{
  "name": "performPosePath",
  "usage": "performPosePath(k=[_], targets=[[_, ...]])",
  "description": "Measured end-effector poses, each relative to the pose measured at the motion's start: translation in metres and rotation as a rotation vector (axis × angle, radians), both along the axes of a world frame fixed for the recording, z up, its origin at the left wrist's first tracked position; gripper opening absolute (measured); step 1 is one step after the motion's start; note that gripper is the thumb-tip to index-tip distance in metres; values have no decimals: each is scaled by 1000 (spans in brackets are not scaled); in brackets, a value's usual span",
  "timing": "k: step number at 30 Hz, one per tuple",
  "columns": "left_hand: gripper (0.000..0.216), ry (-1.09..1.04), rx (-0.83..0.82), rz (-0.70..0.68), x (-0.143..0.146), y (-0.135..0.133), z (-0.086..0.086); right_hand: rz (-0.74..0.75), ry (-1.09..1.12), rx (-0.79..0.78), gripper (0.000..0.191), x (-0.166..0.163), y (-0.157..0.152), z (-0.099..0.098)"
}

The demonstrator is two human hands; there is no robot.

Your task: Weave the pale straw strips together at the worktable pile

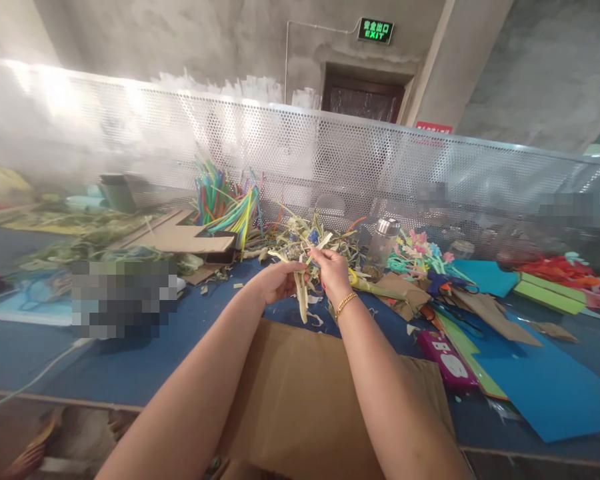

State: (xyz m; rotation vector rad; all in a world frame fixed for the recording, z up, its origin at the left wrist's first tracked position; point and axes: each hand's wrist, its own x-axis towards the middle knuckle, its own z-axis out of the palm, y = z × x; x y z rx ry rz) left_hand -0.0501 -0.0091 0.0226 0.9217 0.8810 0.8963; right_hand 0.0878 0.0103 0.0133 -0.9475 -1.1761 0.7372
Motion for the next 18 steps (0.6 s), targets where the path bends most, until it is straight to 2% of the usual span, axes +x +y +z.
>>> performPosePath(k=[3,6,8,10,13,15,18], targets=[[16,-24,34,3,0,-2,2,-35,-39,3,32,5,2,-1],[20,-152,110,69,-2,-2,4,-29,-134,-30,40,8,4,-3],[23,-221,196,117,-4,-1,3,52,-221,-80,43,8,3,-4],[28,-247,289,157,-6,2,2,199,-309,-117,42,6,1,-5],[37,-214,402,258,-7,6,-1,374,-377,-83,35,3,-2,-5],[40,-146,440,342,-7,8,-2,358,-423,-42,30,3,-3,-4],[42,-69,423,386,-6,6,-1,201,-555,-33,24,7,-2,-2]])
